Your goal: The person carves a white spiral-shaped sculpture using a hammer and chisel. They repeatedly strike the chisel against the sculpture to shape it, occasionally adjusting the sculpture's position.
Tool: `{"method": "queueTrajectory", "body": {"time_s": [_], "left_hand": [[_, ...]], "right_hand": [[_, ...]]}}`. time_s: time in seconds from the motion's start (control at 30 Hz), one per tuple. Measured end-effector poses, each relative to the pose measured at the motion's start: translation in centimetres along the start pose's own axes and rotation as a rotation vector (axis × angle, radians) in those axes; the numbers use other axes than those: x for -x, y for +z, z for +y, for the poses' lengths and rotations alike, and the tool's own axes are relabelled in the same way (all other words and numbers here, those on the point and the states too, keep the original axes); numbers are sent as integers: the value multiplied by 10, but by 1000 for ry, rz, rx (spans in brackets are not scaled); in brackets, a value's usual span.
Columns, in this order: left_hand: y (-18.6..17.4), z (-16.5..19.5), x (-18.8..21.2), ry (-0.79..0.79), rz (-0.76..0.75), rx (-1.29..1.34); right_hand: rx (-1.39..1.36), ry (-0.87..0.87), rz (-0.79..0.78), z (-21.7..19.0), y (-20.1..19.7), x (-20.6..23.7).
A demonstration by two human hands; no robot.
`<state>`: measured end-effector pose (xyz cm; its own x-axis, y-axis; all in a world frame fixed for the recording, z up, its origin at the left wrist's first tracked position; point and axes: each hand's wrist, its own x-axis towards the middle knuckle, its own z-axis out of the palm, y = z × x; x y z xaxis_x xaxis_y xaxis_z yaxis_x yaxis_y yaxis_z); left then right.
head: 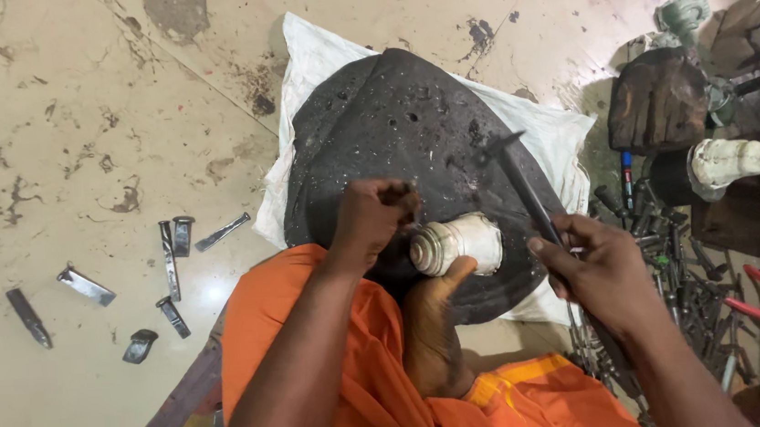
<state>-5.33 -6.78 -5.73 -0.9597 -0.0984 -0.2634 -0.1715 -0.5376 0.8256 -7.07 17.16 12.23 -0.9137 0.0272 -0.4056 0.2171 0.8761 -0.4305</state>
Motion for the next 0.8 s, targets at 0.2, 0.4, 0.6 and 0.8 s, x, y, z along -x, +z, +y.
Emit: {"method": "queueTrajectory", "body": {"time_s": [0.2, 0.4, 0.6, 0.8], "left_hand": [[10, -13, -10, -68, 26, -116], [11, -11, -13, -37, -3, -232], [5, -18, -15, -154, -34, -95], [4, -21, -14, -62, -71, 11]], "right_hand": [[-126, 25, -239, -27, -14, 7], [-68, 29, -267, -42, -19, -8], [51, -47, -195, -70, -36, -17], [170, -64, -261, -115, -31, -32]]}}
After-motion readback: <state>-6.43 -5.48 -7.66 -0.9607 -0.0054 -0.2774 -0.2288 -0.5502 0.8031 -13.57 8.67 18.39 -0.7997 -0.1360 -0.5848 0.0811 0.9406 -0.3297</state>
